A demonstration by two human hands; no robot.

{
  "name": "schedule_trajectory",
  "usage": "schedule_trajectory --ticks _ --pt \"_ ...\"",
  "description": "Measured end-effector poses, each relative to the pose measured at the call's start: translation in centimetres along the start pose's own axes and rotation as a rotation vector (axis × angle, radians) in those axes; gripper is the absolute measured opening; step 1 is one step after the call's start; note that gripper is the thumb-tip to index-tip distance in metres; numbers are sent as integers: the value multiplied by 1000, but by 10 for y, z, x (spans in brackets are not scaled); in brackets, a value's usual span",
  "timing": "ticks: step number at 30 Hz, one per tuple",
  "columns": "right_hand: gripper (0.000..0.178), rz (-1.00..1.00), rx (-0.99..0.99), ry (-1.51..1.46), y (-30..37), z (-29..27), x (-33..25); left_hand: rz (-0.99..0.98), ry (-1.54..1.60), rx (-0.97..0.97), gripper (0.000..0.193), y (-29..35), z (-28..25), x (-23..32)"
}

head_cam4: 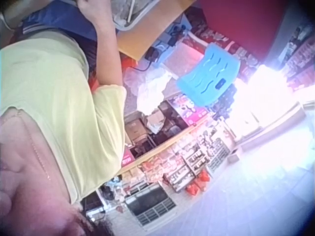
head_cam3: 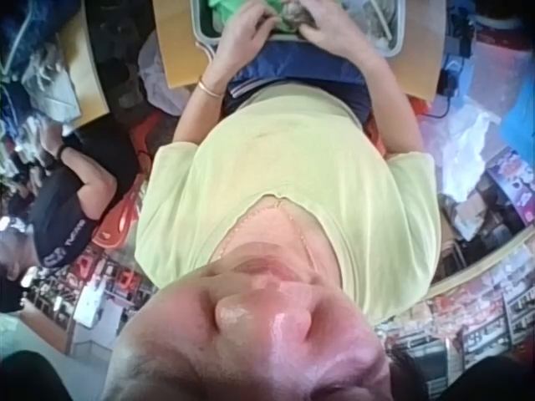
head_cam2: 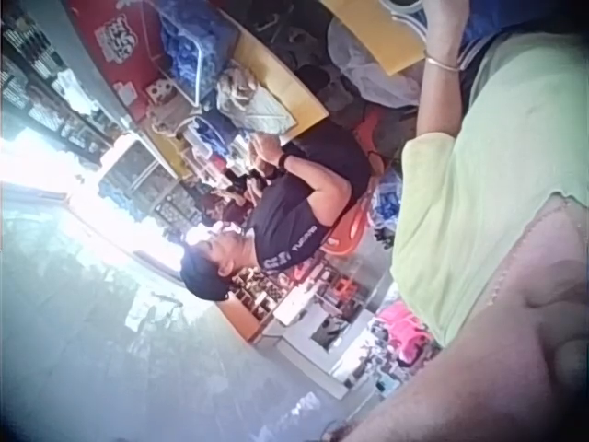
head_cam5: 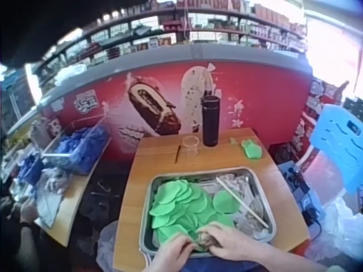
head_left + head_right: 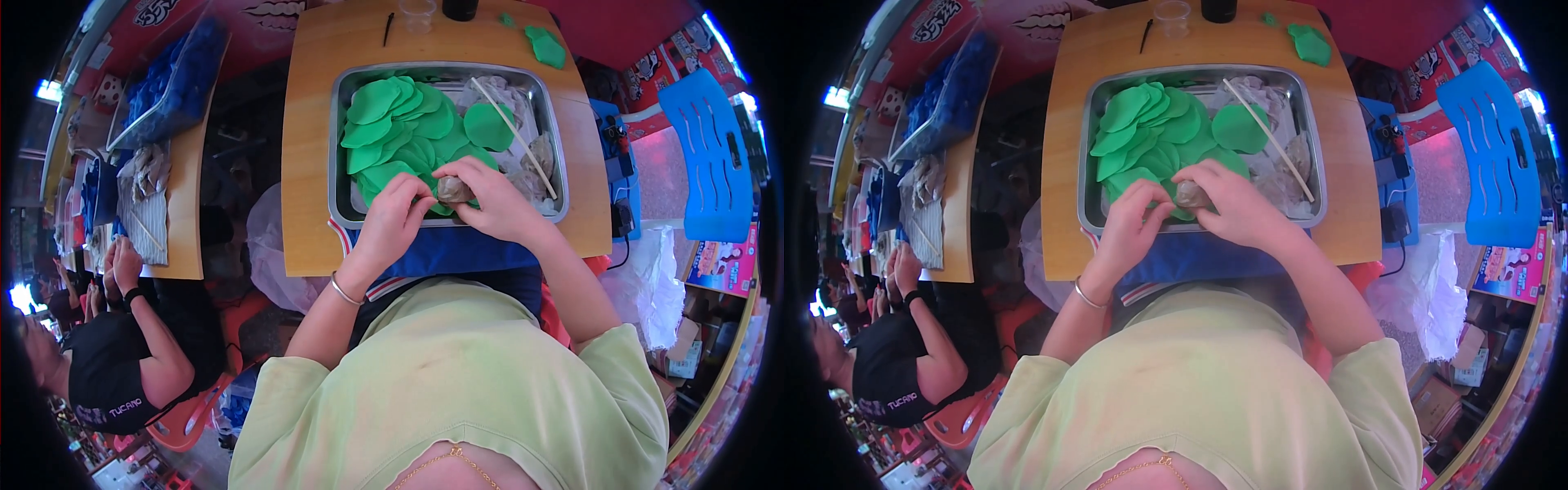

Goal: Assembling small stuffed items by wrapping green material circles around a filling.

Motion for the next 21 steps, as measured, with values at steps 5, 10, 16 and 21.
schedule_trajectory --ticks 5,10,16,21 --pt "32 -25 5 -2 -1 -1 1 11 67 -14 8 0 0 3" --pt "32 99 -32 42 -4 0 -3 -30 155 36 11 2 2 -2" --pt "31 -88 13 107 0 7 -9 -1 144 12 8 7 1 -5" --pt "35 -29 -13 238 1 15 -7 54 123 30 9 9 1 -10"
Point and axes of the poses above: each hand's wrist, its own y-axis away from the middle knuckle, its own z-axis out of the palm, x = y × z, the point moved 4 cm from there along -y, towards the middle knuckle, and after that the axes turned 2 degrees about y, right-handed, at the moved point
